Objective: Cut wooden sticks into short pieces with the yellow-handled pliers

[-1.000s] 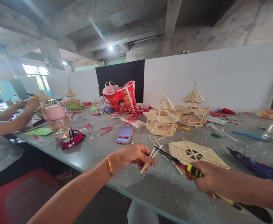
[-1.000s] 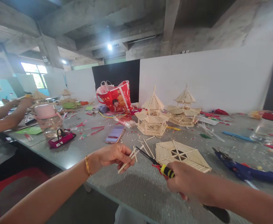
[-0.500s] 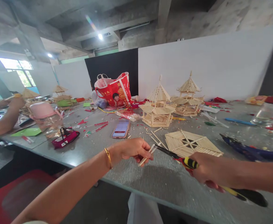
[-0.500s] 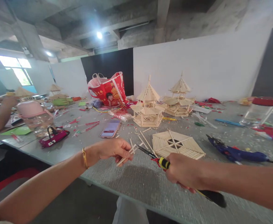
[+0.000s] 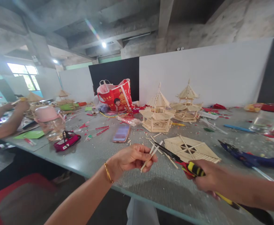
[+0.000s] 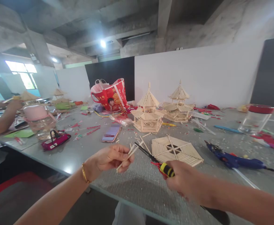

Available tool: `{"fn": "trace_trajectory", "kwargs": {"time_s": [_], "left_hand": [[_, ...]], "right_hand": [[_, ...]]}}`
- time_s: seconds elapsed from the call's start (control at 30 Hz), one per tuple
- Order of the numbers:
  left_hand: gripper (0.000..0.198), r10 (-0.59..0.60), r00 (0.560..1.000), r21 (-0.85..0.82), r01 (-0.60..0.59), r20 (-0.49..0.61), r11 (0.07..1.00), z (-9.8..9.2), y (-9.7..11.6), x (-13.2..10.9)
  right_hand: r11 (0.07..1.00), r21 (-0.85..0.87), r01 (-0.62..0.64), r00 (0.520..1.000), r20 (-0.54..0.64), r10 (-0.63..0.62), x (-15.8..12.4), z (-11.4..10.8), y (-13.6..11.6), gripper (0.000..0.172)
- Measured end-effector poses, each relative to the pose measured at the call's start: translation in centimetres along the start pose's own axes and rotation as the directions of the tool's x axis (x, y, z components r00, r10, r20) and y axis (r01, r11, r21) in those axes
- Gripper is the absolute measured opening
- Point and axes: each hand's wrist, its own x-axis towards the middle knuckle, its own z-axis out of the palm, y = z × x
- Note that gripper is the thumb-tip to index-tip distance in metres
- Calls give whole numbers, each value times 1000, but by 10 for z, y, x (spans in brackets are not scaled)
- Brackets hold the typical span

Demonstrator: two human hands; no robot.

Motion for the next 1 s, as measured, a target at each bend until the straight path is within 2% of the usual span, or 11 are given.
{"fn": "trace_trajectory", "kwargs": {"time_s": [0.07, 0.13, 0.27, 0.37, 0.5, 0.6, 0.7, 0.8, 0.87, 0.93, 1.0], "left_hand": [[19, -5, 1000, 16, 6, -17, 1000, -1, 3, 4], [17, -35, 998, 49, 38, -46, 998, -4, 5, 8], [12, -195, 975, 138, 208, -103, 968, -7, 3, 14], [9, -285, 952, 204, 302, -111, 931, -8, 1, 15], [10, -203, 963, 323, 251, -176, 912, -18, 12, 10], [15, -122, 957, 396, 222, -263, 891, -34, 22, 4], [20, -43, 937, 432, 200, -348, 879, -42, 21, -2], [22, -38, 927, 505, 238, -373, 830, -35, 12, 0], [19, -38, 922, 592, 279, -386, 756, -28, 6, 9], [17, 1, 913, 688, 307, -408, 657, -24, 6, 22], [17, 75, 894, 767, 332, -441, 549, -25, 12, 37]], "right_hand": [[999, -30, -26, 999, -42, 25, 2, 0, -4, 19], [997, -45, -63, 998, -27, 61, 6, -1, -9, 16], [989, -72, -132, 986, 96, 139, 11, 0, -13, 6], [975, -135, -174, 980, 73, 185, 9, 4, -11, 6], [969, -110, -221, 975, -23, 220, 5, 7, -11, 10], [966, 20, -256, 964, 74, 254, 1, 8, -15, 8], [876, 378, -300, 951, 193, 243, -6, 11, -22, 3], [671, 709, -217, 974, 207, 96, -11, 17, -22, 13], [578, 811, -92, 993, 120, -10, -11, 19, -16, 21], [591, 804, 66, 997, -29, -72, -7, 18, -5, 24], [686, 696, 212, 975, -199, -99, -1, 13, 5, 25]]}}
